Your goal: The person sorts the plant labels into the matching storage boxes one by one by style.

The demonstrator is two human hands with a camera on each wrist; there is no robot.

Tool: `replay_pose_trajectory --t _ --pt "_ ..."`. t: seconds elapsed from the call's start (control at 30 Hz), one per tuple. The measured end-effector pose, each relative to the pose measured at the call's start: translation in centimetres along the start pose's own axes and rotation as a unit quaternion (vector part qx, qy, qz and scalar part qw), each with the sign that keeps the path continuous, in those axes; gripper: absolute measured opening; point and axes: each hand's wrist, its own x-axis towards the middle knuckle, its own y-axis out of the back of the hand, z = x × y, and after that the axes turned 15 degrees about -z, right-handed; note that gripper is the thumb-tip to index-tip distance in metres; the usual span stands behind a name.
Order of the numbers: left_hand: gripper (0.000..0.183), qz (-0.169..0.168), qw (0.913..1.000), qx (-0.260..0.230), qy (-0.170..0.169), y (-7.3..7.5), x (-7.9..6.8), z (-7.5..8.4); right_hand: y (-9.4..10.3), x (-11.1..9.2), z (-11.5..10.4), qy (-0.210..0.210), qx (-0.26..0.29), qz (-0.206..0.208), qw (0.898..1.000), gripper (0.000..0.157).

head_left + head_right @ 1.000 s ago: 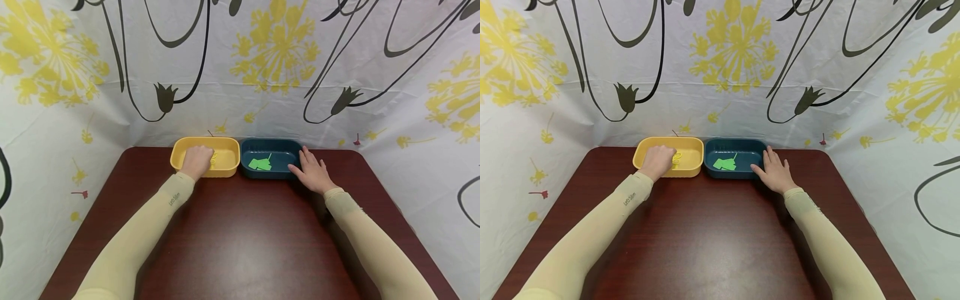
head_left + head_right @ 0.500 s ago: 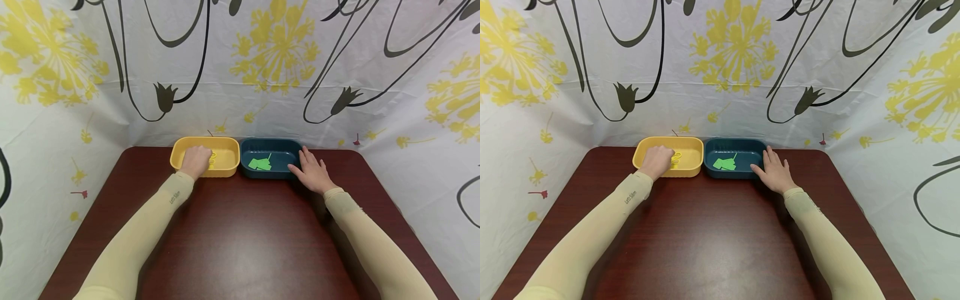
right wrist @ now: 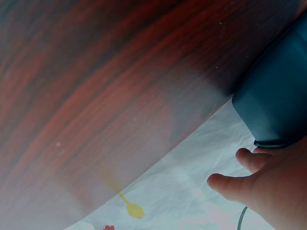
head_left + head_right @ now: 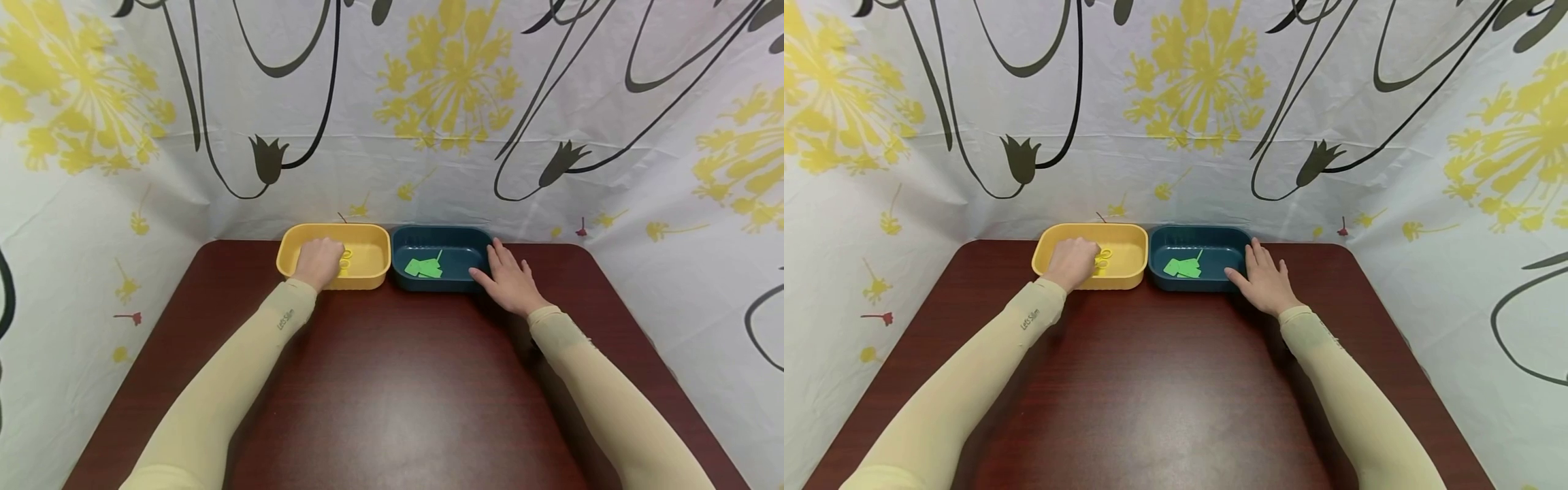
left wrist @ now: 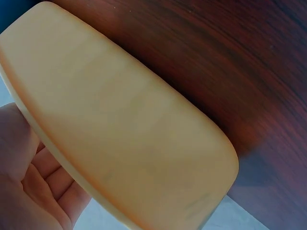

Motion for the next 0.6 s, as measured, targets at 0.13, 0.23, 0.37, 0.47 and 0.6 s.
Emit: replay_pose_trajectory --t 0.13,0.23,0.37,0.47,0.6 --pt "0.016 -0.004 1.0 0.0 0.004 0.04 -0.07 0.02 0.01 0.03 0.01 0.0 0.0 0.001 1.0 0.098" --pt "0.016 -0.005 1.0 -0.001 0.005 0.08 -0.15 0.03 0.01 0.04 0.01 0.0 -0.001 0.0 1.0 0.099" --pt "0.017 -0.004 1.0 -0.002 0.005 0.09 -0.2 0.05 0.03 0.04 0.06 -0.001 -0.001 -0.003 1.0 0.099" --pt "0.017 0.001 1.0 -0.006 0.002 0.13 -0.17 0.08 0.03 0.07 0.13 -0.001 -0.002 -0.004 1.0 0.099" --pt "0.019 0.016 0.9998 -0.013 -0.004 0.2 -0.17 0.15 0.0 0.12 0.19 0.0 -0.001 -0.004 1.0 0.099"
